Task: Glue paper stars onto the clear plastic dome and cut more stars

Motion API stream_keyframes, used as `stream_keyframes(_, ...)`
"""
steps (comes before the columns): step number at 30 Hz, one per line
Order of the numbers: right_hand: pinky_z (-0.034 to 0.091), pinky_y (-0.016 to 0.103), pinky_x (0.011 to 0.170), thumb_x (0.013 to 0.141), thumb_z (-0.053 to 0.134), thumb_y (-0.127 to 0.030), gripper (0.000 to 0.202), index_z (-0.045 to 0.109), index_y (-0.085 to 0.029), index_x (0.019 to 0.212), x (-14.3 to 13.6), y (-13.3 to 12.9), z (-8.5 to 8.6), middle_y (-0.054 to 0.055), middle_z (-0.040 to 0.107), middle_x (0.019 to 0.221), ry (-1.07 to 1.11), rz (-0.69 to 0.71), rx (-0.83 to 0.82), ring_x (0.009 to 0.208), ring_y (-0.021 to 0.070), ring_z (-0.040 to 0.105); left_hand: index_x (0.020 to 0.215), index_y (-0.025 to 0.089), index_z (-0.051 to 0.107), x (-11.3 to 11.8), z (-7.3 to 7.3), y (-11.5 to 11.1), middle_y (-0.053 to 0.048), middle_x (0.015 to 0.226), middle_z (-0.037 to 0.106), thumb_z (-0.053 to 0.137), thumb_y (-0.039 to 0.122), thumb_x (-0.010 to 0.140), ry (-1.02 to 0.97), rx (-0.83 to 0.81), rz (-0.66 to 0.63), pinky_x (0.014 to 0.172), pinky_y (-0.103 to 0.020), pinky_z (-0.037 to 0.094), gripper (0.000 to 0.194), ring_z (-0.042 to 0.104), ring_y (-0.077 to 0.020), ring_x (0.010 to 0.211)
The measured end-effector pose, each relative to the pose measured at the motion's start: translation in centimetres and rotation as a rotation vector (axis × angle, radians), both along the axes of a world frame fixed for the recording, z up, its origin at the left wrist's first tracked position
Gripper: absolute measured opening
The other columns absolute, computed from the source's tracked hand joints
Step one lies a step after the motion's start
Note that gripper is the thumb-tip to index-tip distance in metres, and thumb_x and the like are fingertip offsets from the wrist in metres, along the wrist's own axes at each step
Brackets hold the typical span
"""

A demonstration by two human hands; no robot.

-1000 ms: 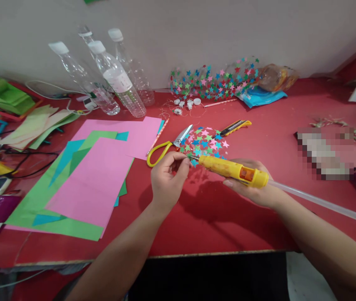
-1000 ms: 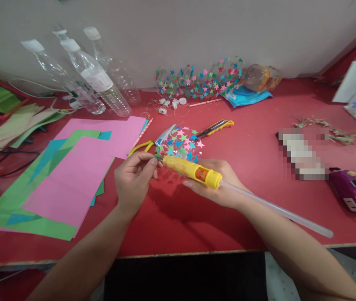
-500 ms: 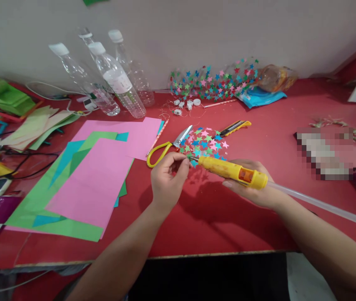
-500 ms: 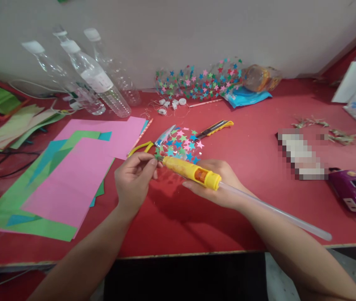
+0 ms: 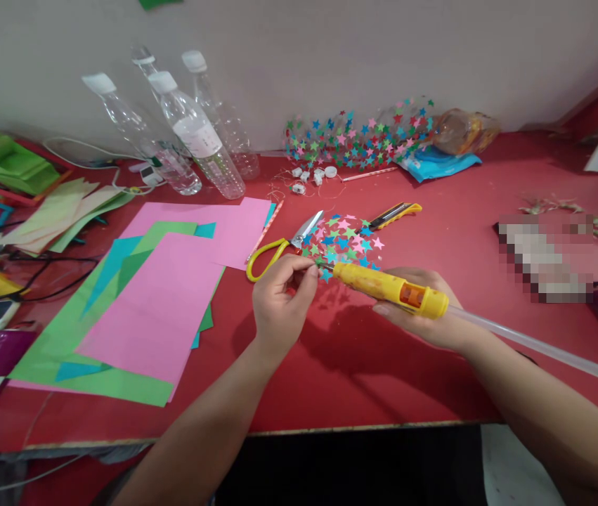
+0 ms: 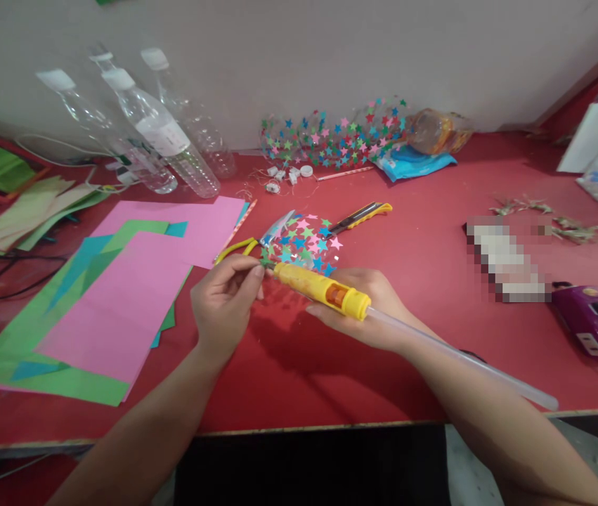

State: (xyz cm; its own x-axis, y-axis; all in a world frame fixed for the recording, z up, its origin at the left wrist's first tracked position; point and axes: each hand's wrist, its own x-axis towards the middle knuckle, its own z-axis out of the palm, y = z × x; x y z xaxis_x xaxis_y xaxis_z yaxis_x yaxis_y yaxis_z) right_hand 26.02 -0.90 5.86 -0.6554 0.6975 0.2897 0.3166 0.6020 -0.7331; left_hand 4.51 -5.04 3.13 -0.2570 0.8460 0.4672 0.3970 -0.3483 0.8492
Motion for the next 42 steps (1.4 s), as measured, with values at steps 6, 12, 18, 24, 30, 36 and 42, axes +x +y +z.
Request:
stream_keyframes(6,0.044,0.030,0.055,0.090,0.061,-0.045,0.029,0.066,-0.018,0.081,0.0,-0.1,-0.1,0.005,0.066,0.073,0.022,-0.018,-0.035,0.060,0.0161,0.059,0.086,0.020,0.065,-0.5,0.2,0.0,-0.001,0.077,0.065,0.059,0.008,0.085,0.384,0.299,0.051,0.064,-0.024,0.048,0.013,0.058,-0.0118,0.069)
stream_keyframes(12,0.042,0.029,0.055,0.089,0.063,-0.039,0.024,0.058,-0.019,0.075,0.1,0.1,0.0,0.002,0.059,0.067,0.108,-0.088,0.042,0.057,0.0142,0.054,0.084,0.020,0.065,-0.2,0.5,-0.5,0.000,0.077,0.065,0.060,0.011,0.085,0.227,0.274,0.019,0.059,-0.024,0.048,0.010,0.058,-0.0105,0.063)
stream_keyframes(18,0.047,0.028,0.068,0.086,0.065,-0.025,0.012,0.054,-0.019,0.088,-0.1,0.4,0.1,0.005,0.059,0.085,0.029,0.220,0.118,0.077,0.0158,0.057,0.082,0.018,0.059,-1.0,0.8,0.5,0.003,0.068,0.064,0.058,0.018,0.085,-0.361,0.065,0.084,0.042,-0.019,0.038,0.004,0.048,-0.0046,0.042)
stream_keyframes(24,0.047,0.025,0.065,0.073,0.062,-0.007,0.032,0.056,-0.016,0.103,-1.0,-0.8,-1.2,0.008,0.054,0.108,-0.411,0.446,-0.033,0.082,0.0145,0.058,0.081,0.019,0.060,-0.6,1.2,0.1,0.002,0.067,0.064,0.058,0.021,0.084,-0.444,-0.062,-0.032,0.040,-0.018,0.038,0.004,0.048,-0.0049,0.042)
stream_keyframes(30,0.051,0.030,0.075,0.080,0.064,-0.015,0.029,0.060,-0.014,0.109,-1.3,-0.4,-2.0,0.010,0.058,0.111,-0.449,0.371,0.079,0.090,0.0180,0.060,0.078,0.018,0.060,1.0,1.6,-1.0,0.001,0.065,0.063,0.060,0.024,0.084,-0.448,-0.383,-0.322,0.040,-0.018,0.035,0.009,0.045,-0.0042,0.041)
stream_keyframes(36,0.044,0.027,0.058,0.093,0.051,-0.021,0.017,0.058,-0.019,0.078,-0.9,-0.6,-1.3,0.002,0.059,0.072,-0.101,0.203,0.489,0.065,0.0138,0.054,0.075,0.017,0.060,1.4,1.5,-1.0,0.001,0.060,0.062,0.062,0.027,0.081,-0.651,-0.677,-0.498,0.036,-0.017,0.025,0.011,0.042,-0.0032,0.036)
stream_keyframes(42,0.047,0.025,0.061,0.090,0.057,-0.017,0.009,0.058,-0.022,0.098,-0.4,-0.8,-1.0,0.004,0.065,0.087,0.016,0.018,0.648,0.075,0.0142,0.061,0.071,0.017,0.059,2.1,1.4,-1.0,0.002,0.057,0.060,0.065,0.030,0.076,-0.707,-0.810,-0.512,0.034,-0.017,0.022,0.016,0.040,-0.0032,0.035)
